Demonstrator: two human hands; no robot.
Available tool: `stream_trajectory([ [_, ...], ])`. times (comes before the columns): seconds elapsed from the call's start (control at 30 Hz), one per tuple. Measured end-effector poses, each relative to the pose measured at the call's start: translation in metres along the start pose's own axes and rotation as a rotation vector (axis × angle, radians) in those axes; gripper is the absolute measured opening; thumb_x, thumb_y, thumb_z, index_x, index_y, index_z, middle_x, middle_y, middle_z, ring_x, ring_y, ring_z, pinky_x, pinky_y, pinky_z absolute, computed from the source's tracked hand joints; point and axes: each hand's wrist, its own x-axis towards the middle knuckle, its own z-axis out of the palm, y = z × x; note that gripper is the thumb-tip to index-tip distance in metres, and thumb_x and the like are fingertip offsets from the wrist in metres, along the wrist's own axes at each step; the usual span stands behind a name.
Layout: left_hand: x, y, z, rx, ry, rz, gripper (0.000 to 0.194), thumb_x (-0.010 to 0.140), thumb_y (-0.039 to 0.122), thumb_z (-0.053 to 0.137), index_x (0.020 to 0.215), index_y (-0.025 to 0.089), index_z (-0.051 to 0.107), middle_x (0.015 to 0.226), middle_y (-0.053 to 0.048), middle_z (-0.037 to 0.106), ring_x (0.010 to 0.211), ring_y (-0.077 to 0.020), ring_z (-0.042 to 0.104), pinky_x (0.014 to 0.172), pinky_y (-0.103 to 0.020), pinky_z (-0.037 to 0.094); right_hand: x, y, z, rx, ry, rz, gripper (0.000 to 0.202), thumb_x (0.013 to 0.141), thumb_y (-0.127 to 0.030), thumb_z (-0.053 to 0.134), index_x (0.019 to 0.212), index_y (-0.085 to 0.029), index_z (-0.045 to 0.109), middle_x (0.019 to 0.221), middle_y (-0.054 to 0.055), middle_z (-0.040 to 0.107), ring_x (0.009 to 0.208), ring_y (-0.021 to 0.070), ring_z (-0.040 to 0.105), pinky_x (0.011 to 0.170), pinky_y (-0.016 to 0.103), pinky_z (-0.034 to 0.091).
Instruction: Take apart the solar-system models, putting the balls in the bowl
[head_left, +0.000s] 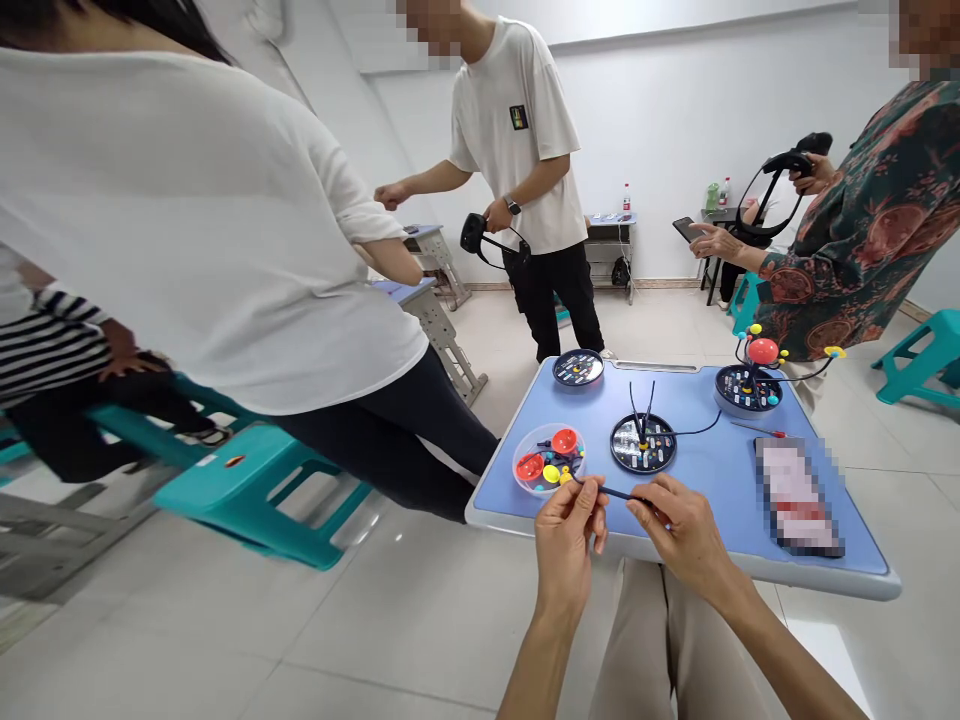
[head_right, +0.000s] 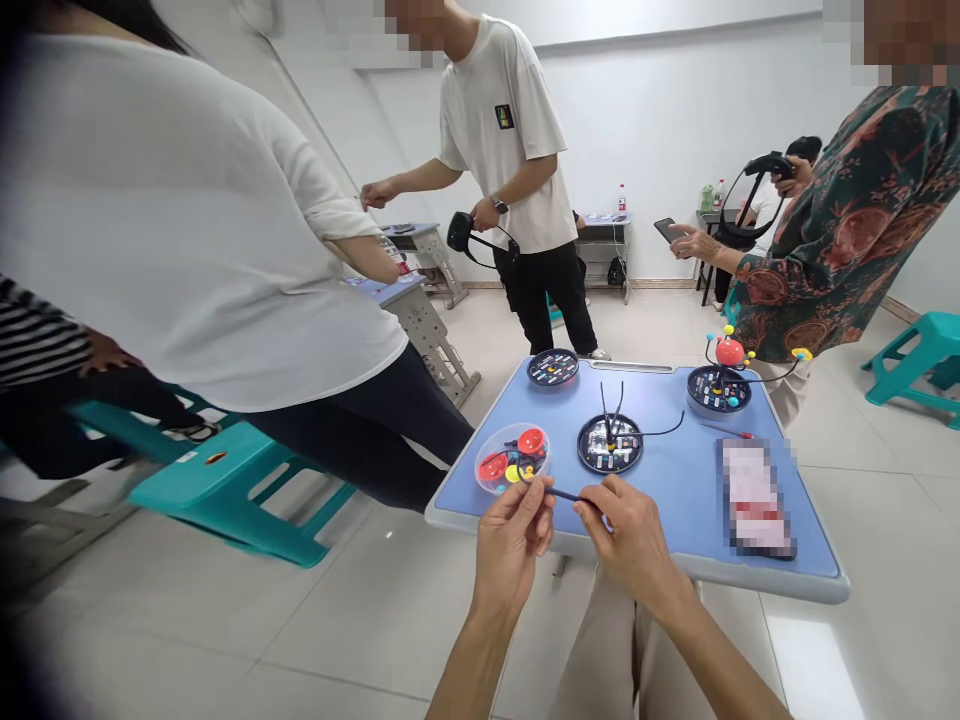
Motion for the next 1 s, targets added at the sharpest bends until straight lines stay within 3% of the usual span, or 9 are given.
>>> stream_trajectory([
  [0.23, -0.007, 0.014, -0.027, 0.03, 0.132, 0.116, 0.04, 0.062, 0.049, 0.082, 0.068, 0.015, 0.062, 0.057, 0.004, 0.055, 0.041, -0.0043, 0.043, 0.034, -0.017, 0.034, -0.013, -0.006, -0.014, -0.013, -0.022, -0.048, 0.022, 0.097, -0.022, 0.048, 0.084, -0.019, 0.065, 0.068, 0.0, 0.059, 0.057, 0.01, 0.049, 0.054, 0.022, 0.036],
  [0.37, 0.008, 0.028, -0.046, 0.115, 0.178, 0.177, 0.04, 0.062, 0.051, 0.079, 0.068, 0.015, 0.062, 0.056, 0.003, 0.056, 0.042, -0.0068, 0.045, 0.035, -0.02, 0.035, -0.01, -0.005, -0.015, -0.01, -0.007, -0.031, 0.021, 0.097, -0.021, 0.049, 0.085, -0.019, 0.066, 0.069, 0.0, 0.058, 0.057, 0.0099, 0.049, 0.055, 0.022, 0.036],
  [0.47, 0.028, 0.035, -0.056, 0.345, 0.178, 0.187, 0.038, 0.068, 0.052, 0.072, 0.066, 0.016, 0.061, 0.048, 0.005, 0.05, 0.039, -0.008, 0.043, 0.039, -0.021, 0.035, 0.013, -0.005, -0.003, -0.085, -0.039, -0.006, 0.021, 0.096, -0.022, 0.051, 0.086, -0.02, 0.069, 0.075, 0.001, 0.059, 0.063, 0.0107, 0.051, 0.058, 0.023, 0.035],
  [0.63, 0.066, 0.044, -0.071, 0.848, 0.229, 0.224, 0.03, 0.08, 0.043, 0.054, 0.064, 0.018, 0.058, 0.043, 0.006, 0.043, 0.039, -0.0094, 0.04, 0.046, -0.023, 0.03, 0.073, -0.007, 0.034, -0.367, -0.305, -0.013, 0.022, 0.095, -0.02, 0.051, 0.09, -0.022, 0.073, 0.089, 0.006, 0.058, 0.082, 0.0163, 0.052, 0.063, 0.026, 0.034],
  [0.77, 0.082, 0.053, -0.077, 1.26, 0.173, 0.303, 0.032, 0.081, 0.031, 0.049, 0.052, 0.018, 0.052, 0.047, 0.004, 0.04, 0.051, -0.0109, 0.04, 0.054, -0.025, 0.026, 0.106, -0.006, 0.058, -0.488, -0.534, -0.133, 0.027, 0.093, -0.011, 0.048, 0.096, -0.021, 0.073, 0.097, 0.009, 0.06, 0.091, 0.0209, 0.05, 0.064, 0.029, 0.035],
  [0.87, 0.086, 0.056, -0.074, 1.398, 0.086, 0.249, 0.03, 0.081, 0.026, 0.048, 0.054, 0.018, 0.057, 0.051, 0.002, 0.045, 0.056, -0.0118, 0.042, 0.057, -0.026, 0.026, 0.116, -0.002, 0.067, -0.519, -0.648, -0.192, 0.026, 0.089, -0.008, 0.051, 0.093, -0.02, 0.074, 0.097, 0.012, 0.062, 0.093, 0.0239, 0.049, 0.067, 0.03, 0.036],
  [1.0, 0.087, 0.056, -0.065, 1.444, -0.003, 0.191, 0.023, 0.082, 0.022, 0.049, 0.065, 0.018, 0.065, 0.055, 0.001, 0.053, 0.059, -0.0127, 0.047, 0.058, -0.025, 0.028, 0.118, 0.001, 0.069, -0.526, -0.697, -0.205, 0.024, 0.09, -0.01, 0.052, 0.089, -0.019, 0.075, 0.098, 0.012, 0.065, 0.093, 0.0252, 0.049, 0.069, 0.031, 0.036],
])
